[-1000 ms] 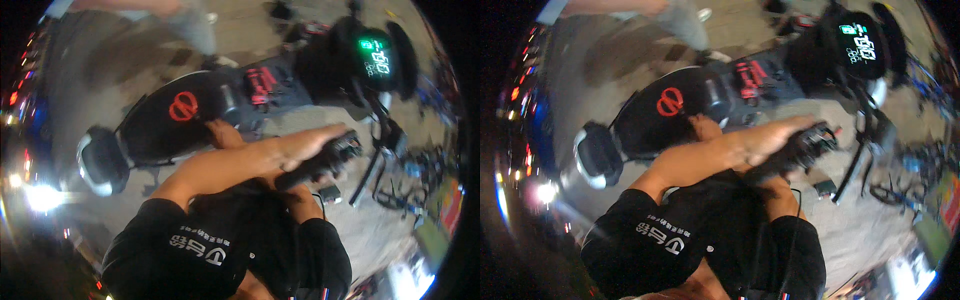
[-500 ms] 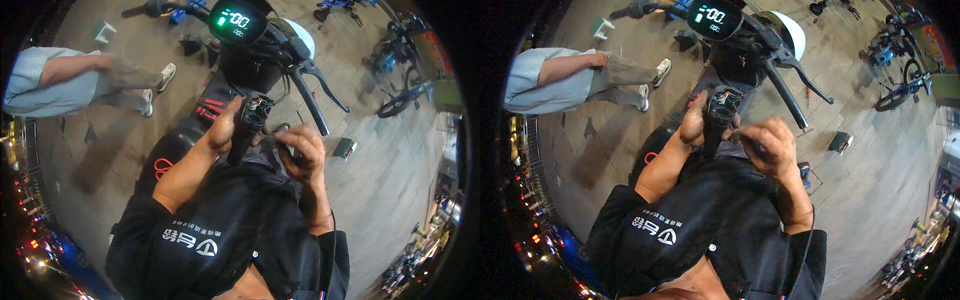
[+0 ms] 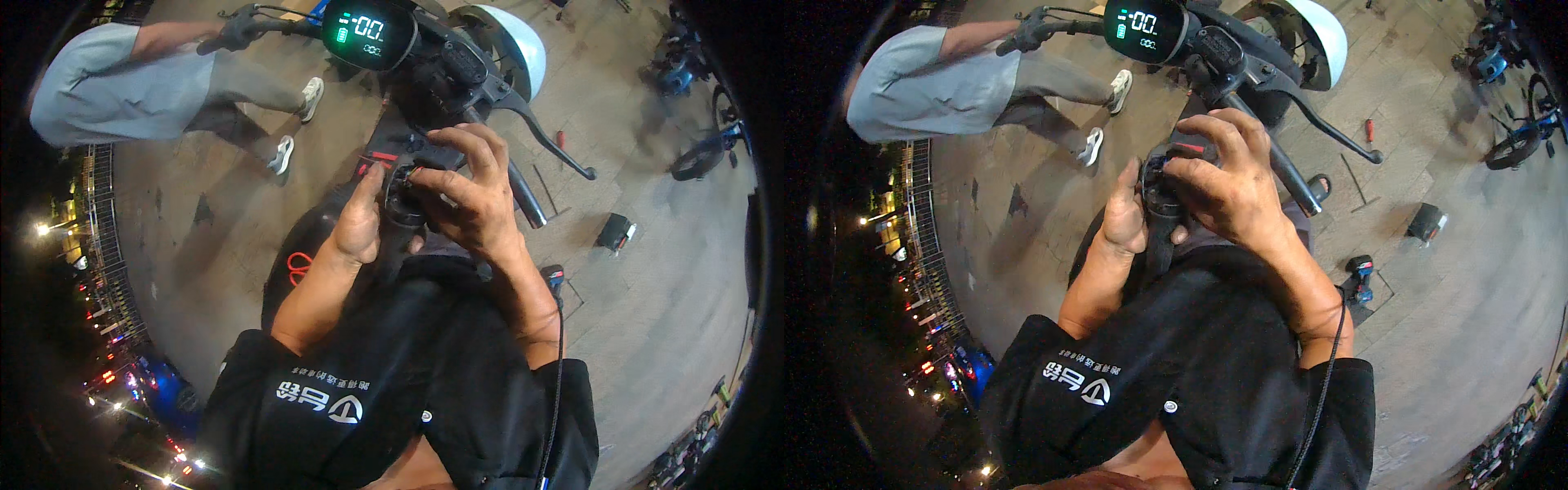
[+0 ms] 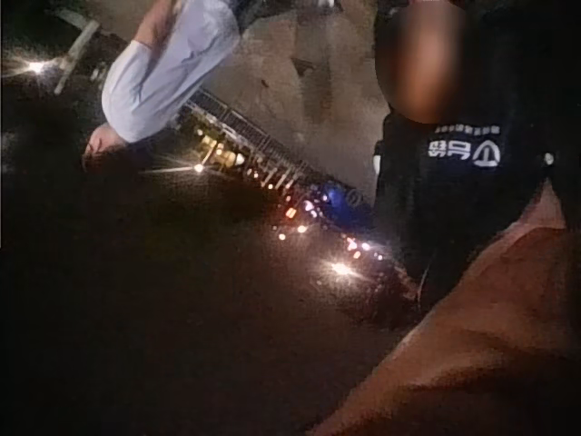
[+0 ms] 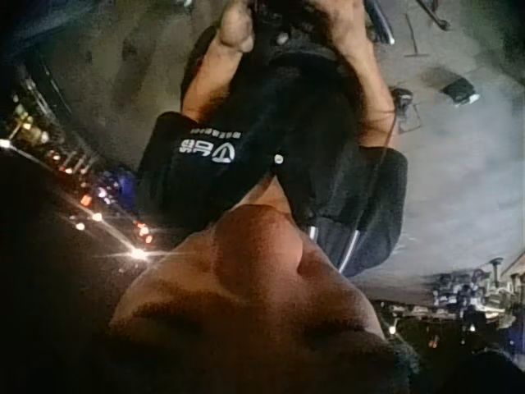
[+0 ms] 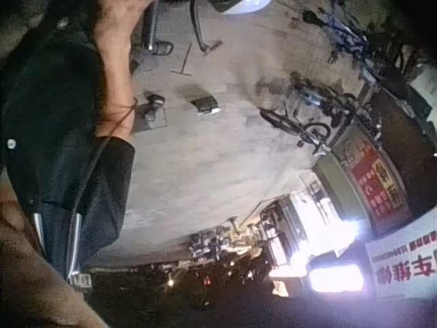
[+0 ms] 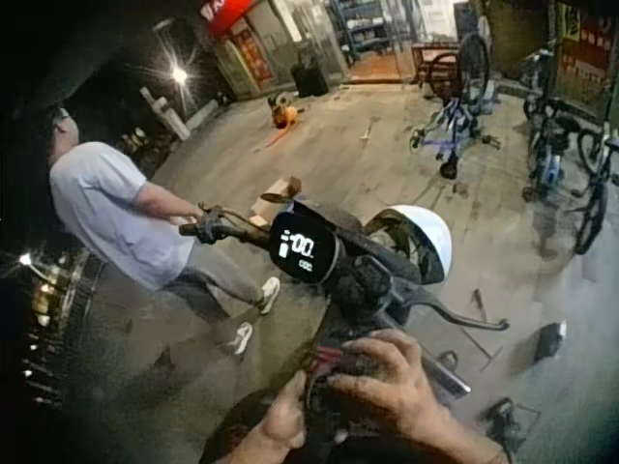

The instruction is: The person uses red-handled shears to cut wires on an electric scooter's handlebar assembly, then retrieves an orange glue gun and plugs it in. The scooter's digital display is visible throughout.

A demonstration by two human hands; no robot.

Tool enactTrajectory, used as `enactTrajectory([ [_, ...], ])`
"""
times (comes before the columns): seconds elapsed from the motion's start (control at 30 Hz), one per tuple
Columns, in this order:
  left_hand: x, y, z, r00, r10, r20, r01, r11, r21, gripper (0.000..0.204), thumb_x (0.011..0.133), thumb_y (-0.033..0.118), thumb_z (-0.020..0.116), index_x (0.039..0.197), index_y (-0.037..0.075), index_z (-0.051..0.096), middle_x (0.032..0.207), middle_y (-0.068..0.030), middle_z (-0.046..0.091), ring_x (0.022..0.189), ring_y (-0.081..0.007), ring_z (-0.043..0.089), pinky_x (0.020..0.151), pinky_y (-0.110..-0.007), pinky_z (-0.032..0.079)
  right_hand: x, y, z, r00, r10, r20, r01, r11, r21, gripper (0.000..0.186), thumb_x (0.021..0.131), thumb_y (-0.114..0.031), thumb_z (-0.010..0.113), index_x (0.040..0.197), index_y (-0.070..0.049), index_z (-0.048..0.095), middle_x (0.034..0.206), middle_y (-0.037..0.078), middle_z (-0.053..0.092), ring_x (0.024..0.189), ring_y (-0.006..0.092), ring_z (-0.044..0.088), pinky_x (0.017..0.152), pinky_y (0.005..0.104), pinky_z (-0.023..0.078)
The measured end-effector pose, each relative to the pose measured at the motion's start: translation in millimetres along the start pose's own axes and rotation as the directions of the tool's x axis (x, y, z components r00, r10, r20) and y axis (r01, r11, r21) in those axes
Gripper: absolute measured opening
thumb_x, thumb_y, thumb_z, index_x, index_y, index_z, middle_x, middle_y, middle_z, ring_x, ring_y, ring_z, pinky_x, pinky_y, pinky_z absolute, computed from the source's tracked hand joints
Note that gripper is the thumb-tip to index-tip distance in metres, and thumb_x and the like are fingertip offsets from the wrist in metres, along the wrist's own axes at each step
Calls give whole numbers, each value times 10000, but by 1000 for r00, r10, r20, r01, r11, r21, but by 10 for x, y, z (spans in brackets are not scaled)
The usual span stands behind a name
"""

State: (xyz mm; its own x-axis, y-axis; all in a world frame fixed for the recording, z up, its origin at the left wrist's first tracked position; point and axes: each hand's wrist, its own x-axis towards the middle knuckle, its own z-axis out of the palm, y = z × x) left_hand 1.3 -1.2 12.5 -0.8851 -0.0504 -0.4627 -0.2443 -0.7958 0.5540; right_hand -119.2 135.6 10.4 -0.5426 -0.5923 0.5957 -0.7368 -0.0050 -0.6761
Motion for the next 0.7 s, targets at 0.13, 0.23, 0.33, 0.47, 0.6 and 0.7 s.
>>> enactTrajectory([
  [0.13,1,62,-8,1000,-13,-17,13,1000,23,592,961,575,327,1253,91,502,1017,-86,651,753,-194,661,485,-308,544,17,44,68,1000,16,-23,-14,995,100,366,588,-41,774,923,-140,665,1169,100,557,1103,353,497,908,447,432],
  [0.23,1,111,-73,1000,-22,-20,24,994,103,594,964,572,318,1251,84,499,1004,-97,650,713,-205,659,485,-311,546,-1,67,148,998,44,-46,-36,983,178,359,600,-49,769,930,-118,648,1135,105,559,1062,349,516,889,445,438],
  [0.33,-11,152,-123,999,-49,-10,50,991,125,598,967,570,305,1252,78,493,998,-107,649,671,-215,654,489,-318,548,-28,82,213,996,61,-63,-45,973,224,347,610,-40,765,926,-106,639,1122,108,561,1037,344,529,875,441,444],
  [0.47,-32,182,-222,994,-107,-1,107,992,63,670,952,603,282,1271,59,507,1107,-127,638,854,-238,662,515,-360,558,-74,115,300,993,49,-109,-22,972,234,337,610,-41,762,916,-103,635,1124,111,562,1029,341,531,870,441,444],
  [0.6,-36,189,-124,996,-73,-43,79,986,145,633,962,582,290,1271,65,481,1020,-115,647,703,-232,655,501,-333,550,-84,127,305,996,23,-91,-3,977,211,337,602,-41,758,909,-99,632,1124,110,564,1023,342,528,854,433,462],
  [0.7,-47,177,-250,996,-87,22,85,992,91,680,944,611,299,1277,52,497,1069,-116,647,810,-239,665,497,-348,553,-75,123,321,995,22,-92,1,971,238,334,599,-41,754,904,-95,628,1122,108,565,1022,342,527,839,429,474],
])
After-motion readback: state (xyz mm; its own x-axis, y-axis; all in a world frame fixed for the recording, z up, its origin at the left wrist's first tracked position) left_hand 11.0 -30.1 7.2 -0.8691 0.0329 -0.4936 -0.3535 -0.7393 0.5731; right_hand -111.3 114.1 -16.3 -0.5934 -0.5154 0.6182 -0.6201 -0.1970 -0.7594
